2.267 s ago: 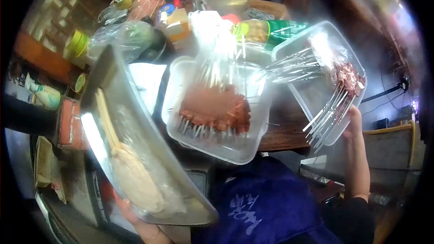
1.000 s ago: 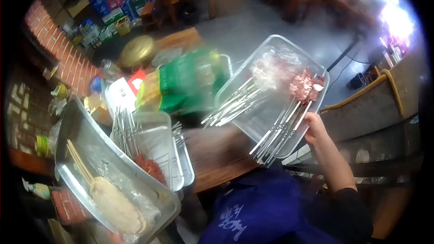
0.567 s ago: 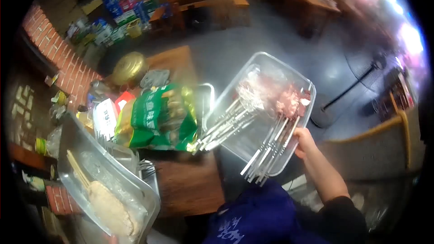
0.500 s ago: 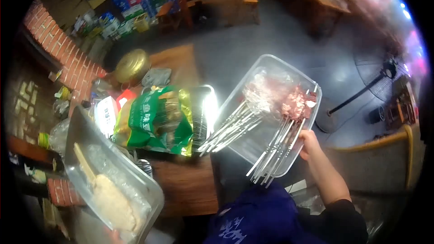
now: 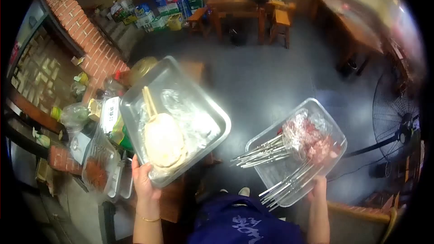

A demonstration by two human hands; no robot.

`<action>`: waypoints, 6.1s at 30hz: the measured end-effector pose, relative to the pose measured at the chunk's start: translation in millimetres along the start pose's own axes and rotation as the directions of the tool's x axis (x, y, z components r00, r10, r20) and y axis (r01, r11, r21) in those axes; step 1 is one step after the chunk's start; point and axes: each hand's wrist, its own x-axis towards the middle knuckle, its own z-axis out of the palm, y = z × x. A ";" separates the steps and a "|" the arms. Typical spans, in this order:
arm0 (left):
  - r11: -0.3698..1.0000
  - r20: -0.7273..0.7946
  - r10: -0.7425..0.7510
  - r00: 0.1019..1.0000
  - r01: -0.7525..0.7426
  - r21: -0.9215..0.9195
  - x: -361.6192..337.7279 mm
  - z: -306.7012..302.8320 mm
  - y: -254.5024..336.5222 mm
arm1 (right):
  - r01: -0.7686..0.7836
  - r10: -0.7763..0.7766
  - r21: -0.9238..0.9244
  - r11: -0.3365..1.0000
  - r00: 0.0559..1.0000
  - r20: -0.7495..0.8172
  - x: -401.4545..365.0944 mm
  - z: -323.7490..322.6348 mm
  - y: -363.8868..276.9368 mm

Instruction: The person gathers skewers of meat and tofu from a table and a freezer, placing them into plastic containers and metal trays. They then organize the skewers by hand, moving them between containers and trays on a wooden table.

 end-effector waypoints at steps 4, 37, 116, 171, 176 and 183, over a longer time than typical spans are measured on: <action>0.999 0.013 -0.034 0.999 0.034 -0.032 28.6 29.8 -43.1 | -0.002 0.002 0.058 0.998 1.000 0.007 19.1 -10.5 -2.2; 0.971 0.369 -0.209 0.906 0.147 0.188 443.4 576.1 -308.4 | 0.237 -0.089 0.281 0.930 0.887 -0.453 540.4 90.9 -235.4; 0.780 -0.224 -0.080 -0.971 0.079 -0.621 390.4 1697.6 -982.6 | -0.602 -0.027 -0.079 0.794 0.095 -0.995 1298.4 -117.4 -742.7; 0.600 -0.364 -0.761 -0.537 -0.796 -0.080 74.5 2106.9 -1120.1 | -0.452 -0.135 -0.122 0.883 0.004 -0.991 1299.1 35.8 -734.3; 0.704 -0.195 -0.668 -0.718 -0.524 -0.479 62.6 2110.5 -1112.8 | -0.549 -0.146 -0.124 0.827 0.002 -0.989 1293.6 46.4 -737.4; 0.490 -0.014 -0.528 -0.849 -0.291 -0.822 59.4 2095.9 -1071.2 | -0.550 -0.110 -0.078 0.831 -0.024 -0.994 1298.2 43.8 -741.6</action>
